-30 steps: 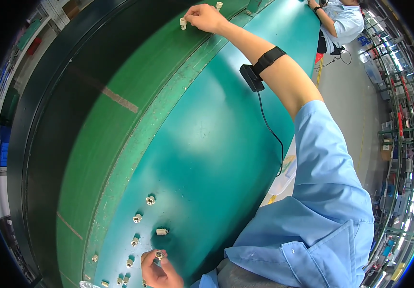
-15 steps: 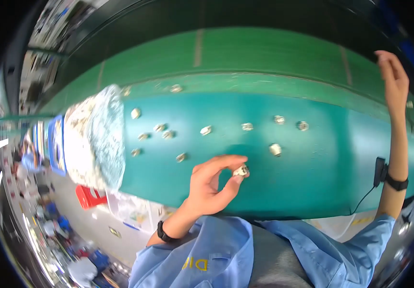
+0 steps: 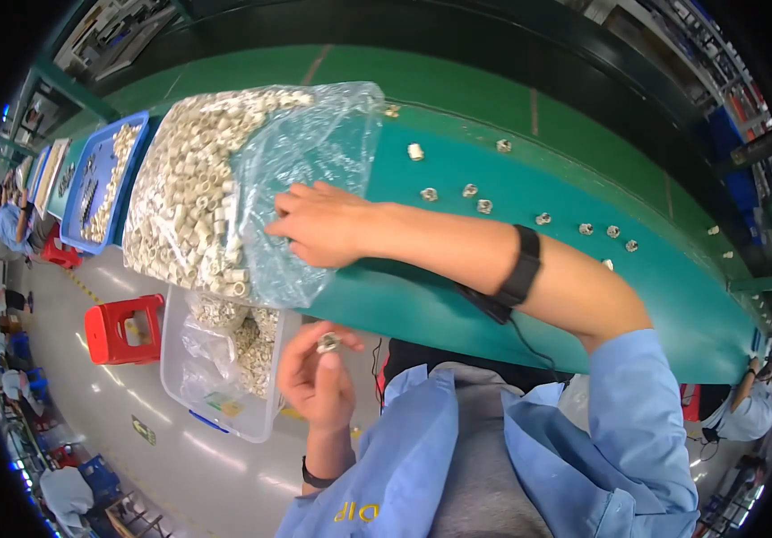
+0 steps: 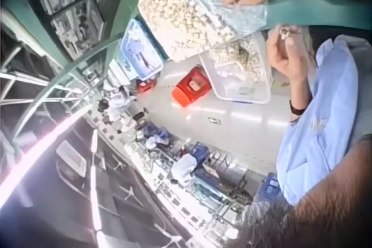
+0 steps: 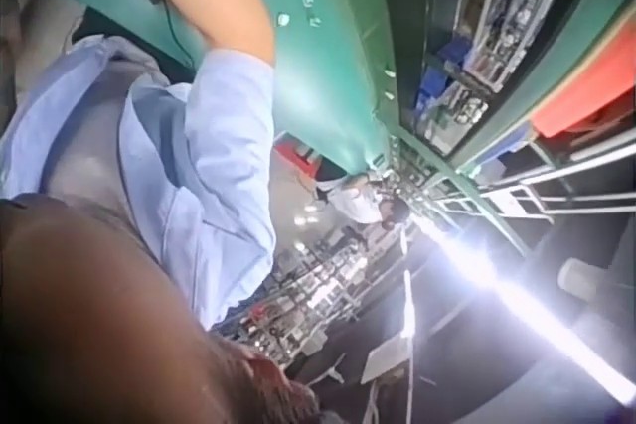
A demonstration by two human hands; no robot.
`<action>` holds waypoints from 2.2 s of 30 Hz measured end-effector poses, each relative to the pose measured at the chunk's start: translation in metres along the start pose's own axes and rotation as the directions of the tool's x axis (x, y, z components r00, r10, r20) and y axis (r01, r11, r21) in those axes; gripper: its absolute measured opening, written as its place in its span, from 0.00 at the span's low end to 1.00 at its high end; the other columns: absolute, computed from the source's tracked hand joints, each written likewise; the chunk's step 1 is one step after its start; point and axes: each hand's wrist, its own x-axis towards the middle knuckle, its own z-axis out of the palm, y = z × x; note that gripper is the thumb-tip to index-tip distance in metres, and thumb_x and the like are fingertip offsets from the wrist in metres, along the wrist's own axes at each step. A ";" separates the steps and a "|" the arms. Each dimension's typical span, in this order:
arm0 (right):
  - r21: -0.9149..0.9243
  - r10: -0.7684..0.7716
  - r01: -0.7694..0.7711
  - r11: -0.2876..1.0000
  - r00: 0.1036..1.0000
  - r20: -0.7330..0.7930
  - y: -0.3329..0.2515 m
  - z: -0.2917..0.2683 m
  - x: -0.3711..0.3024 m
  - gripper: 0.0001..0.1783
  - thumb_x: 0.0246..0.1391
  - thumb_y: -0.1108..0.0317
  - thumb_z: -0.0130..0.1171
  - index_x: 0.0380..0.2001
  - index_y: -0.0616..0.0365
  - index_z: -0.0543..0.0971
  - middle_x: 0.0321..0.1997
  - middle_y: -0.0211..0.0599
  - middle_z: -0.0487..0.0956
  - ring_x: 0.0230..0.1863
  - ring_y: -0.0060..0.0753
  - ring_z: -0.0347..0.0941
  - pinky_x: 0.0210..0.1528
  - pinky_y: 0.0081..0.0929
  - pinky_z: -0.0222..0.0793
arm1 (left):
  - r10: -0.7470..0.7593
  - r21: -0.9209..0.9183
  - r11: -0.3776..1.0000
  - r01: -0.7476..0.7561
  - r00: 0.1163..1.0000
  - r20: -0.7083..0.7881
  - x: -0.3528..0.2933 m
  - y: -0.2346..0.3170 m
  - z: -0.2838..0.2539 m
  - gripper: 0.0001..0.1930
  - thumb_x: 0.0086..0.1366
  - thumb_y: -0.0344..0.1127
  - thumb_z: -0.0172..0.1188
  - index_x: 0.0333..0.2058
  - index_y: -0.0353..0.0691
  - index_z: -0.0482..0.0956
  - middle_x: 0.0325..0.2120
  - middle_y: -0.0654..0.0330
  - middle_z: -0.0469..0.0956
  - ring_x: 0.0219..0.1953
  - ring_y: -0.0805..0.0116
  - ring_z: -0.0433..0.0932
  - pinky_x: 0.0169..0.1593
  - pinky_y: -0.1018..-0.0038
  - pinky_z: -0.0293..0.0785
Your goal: The person assembles components by hand by picking up a white plastic housing and a metal insert, fitting them together, and placing the completed unit on the green workbench. They repeat this process, occasionally reaching into a plastic bag to retrieve more housings.
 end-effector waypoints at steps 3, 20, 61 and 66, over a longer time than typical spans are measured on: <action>0.082 -0.037 0.059 0.995 0.968 -0.250 -0.007 0.027 0.048 0.18 0.56 0.64 0.62 0.49 0.56 0.83 0.55 0.41 0.75 0.60 0.47 0.68 0.61 0.45 0.64 | 0.063 0.045 0.997 -0.057 0.987 -0.146 -0.005 0.011 -0.039 0.18 0.68 0.22 0.55 0.55 0.27 0.75 0.44 0.43 0.79 0.41 0.58 0.81 0.46 0.63 0.81; 0.381 0.078 0.046 0.923 0.950 -0.302 -0.015 -0.022 -0.019 0.09 0.60 0.68 0.64 0.40 0.61 0.84 0.36 0.36 0.85 0.36 0.34 0.82 0.42 0.33 0.79 | -0.020 -0.042 0.999 0.014 0.988 -0.152 0.006 0.021 -0.036 0.17 0.71 0.27 0.56 0.56 0.27 0.74 0.42 0.45 0.80 0.40 0.58 0.80 0.43 0.63 0.80; 0.027 -0.152 0.277 0.961 0.606 -0.781 -0.031 -0.073 -0.318 0.17 0.44 0.84 0.67 0.41 0.66 0.86 0.44 0.50 0.86 0.40 0.48 0.85 0.39 0.36 0.84 | -0.610 -0.117 0.701 0.704 0.676 0.414 0.003 -0.012 0.159 0.14 0.77 0.36 0.55 0.54 0.34 0.75 0.33 0.54 0.80 0.30 0.67 0.78 0.33 0.72 0.74; 0.035 -0.126 0.221 0.975 0.675 -0.727 -0.039 -0.071 -0.322 0.17 0.43 0.86 0.66 0.41 0.66 0.85 0.44 0.51 0.86 0.39 0.50 0.85 0.39 0.37 0.83 | -0.595 -0.176 0.672 0.719 0.666 0.450 -0.008 -0.023 0.163 0.09 0.78 0.32 0.52 0.51 0.35 0.75 0.35 0.56 0.80 0.33 0.69 0.78 0.36 0.72 0.75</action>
